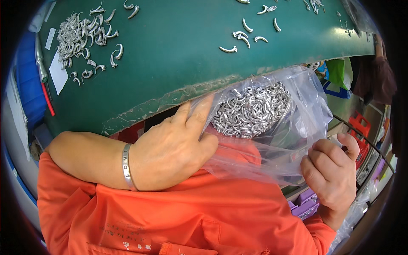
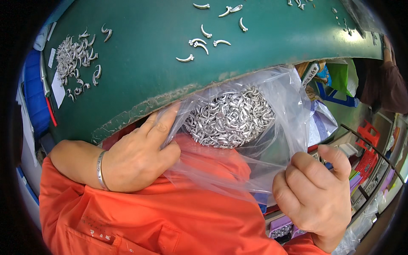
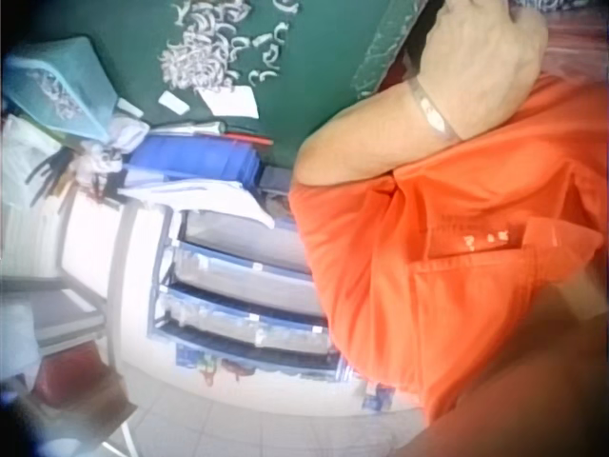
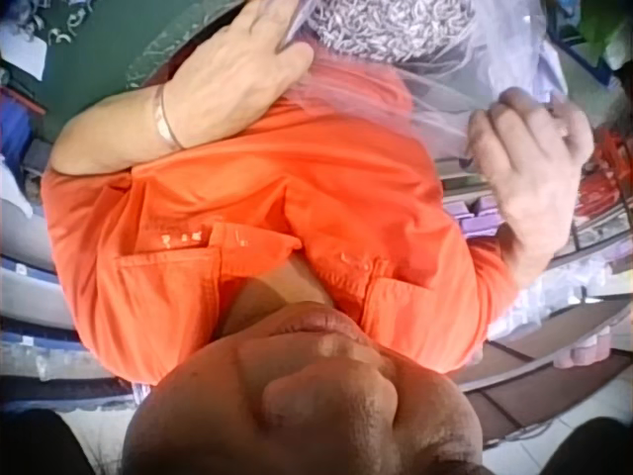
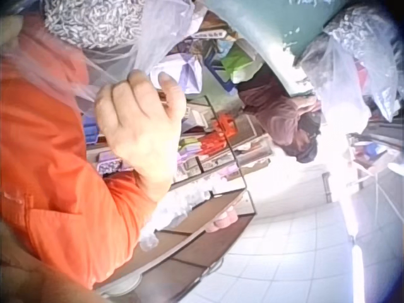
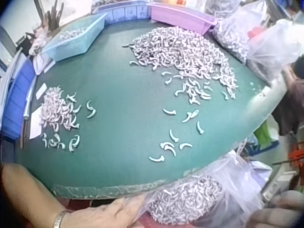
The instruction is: The person sorts small crescent-shaped metal components on a workbench by picking them up individually or in small handfuls from a table surface and placing them into a plastic bag.
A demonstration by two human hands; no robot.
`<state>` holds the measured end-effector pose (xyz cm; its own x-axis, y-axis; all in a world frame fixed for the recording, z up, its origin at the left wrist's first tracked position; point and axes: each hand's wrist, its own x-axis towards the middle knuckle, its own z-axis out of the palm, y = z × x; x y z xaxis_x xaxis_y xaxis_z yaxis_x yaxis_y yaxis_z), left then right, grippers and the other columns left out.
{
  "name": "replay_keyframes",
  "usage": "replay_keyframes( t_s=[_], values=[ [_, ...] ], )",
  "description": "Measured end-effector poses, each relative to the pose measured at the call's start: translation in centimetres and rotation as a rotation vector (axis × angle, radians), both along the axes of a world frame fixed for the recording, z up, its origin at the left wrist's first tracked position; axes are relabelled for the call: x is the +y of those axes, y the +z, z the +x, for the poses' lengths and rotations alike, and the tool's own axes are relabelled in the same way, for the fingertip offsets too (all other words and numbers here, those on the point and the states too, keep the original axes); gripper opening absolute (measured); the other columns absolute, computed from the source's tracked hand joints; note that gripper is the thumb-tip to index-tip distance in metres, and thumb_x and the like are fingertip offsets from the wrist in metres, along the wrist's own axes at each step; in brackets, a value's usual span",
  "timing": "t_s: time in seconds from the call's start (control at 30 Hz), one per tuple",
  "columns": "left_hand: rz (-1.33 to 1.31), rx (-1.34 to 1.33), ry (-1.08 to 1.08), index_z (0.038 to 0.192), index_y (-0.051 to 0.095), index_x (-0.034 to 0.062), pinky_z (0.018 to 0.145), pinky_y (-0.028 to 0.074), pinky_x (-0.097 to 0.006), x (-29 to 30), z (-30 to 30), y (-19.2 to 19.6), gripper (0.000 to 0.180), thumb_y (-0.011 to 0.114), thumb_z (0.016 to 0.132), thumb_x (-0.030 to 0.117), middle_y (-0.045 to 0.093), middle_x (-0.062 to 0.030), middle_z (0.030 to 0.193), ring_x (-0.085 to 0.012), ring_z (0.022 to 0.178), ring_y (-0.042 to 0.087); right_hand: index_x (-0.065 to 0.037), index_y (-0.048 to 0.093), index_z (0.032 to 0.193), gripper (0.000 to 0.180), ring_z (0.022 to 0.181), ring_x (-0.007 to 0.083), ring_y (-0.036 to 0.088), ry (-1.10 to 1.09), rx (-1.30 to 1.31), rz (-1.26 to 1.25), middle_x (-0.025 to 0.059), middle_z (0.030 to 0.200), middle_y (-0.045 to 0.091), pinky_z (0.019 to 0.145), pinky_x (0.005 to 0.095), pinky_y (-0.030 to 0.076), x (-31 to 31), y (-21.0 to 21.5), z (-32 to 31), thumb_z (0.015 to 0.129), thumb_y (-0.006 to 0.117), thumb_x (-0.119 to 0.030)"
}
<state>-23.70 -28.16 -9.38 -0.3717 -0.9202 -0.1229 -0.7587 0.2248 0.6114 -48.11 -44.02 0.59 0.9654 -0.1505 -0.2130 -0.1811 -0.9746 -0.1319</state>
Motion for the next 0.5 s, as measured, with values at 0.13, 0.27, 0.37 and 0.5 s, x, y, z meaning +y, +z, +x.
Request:
replay_keyframes(
  t_s=[0.13, 0.27, 0.37, 0.5],
  values=[
    [0.005, 0.022, 0.016, 0.085, 0.052, -0.0035, 0.102, 0.043, -0.054, 0.1, 0.0, -0.3, 0.014, 0.059, 0.080, 0.008, 0.033, -0.0484, 0.136, -0.0615, 0.116, 0.049, -0.006, 0.064, 0.080, 0.021, 0.083, 0.0203, 0.063, 0.027, -0.003, 0.026, 0.0016, 0.078, 0.061, 0.096, 0.0489, 0.040, -0.5, -0.4, 0.7, 0.060, 0.068, -0.012],
    [-0.023, -0.009, 0.007, 0.087, 0.053, -0.0028, 0.101, 0.043, -0.054, 0.3, -0.1, -0.2, 0.014, 0.058, 0.080, 0.008, 0.033, -0.0477, 0.136, -0.0612, 0.116, 0.049, -0.006, 0.067, 0.080, 0.019, 0.077, 0.0210, 0.060, 0.076, 0.157, 0.226, 0.0019, 0.074, 0.057, 0.095, 0.0517, 0.040, -1.7, 0.3, 2.4, 0.064, 0.069, -0.017],
    [-0.007, -0.030, 0.003, 0.088, 0.054, -0.0025, 0.101, 0.044, -0.053, 0.2, -0.2, -0.1, 0.014, 0.059, 0.080, 0.008, 0.033, -0.0475, 0.136, -0.0609, 0.116, 0.049, -0.005, 0.068, 0.079, 0.016, 0.075, 0.0236, 0.060, 0.110, 0.259, 0.405, 0.0041, 0.071, 0.056, 0.093, 0.0470, 0.043, -2.7, 0.6, 4.4, 0.071, 0.070, -0.019],
    [0.003, -0.030, 0.037, 0.088, 0.055, -0.0028, 0.102, 0.044, -0.053, 0.2, -0.5, -0.1, 0.014, 0.059, 0.079, 0.008, 0.035, -0.0471, 0.136, -0.0602, 0.118, 0.049, -0.003, 0.069, 0.094, 0.019, 0.081, 0.0286, 0.062, -0.087, 0.188, 0.504, 0.0091, 0.086, 0.062, 0.091, 0.0431, 0.046, -2.2, -3.0, 7.4, 0.078, 0.068, -0.014]
  ],
)
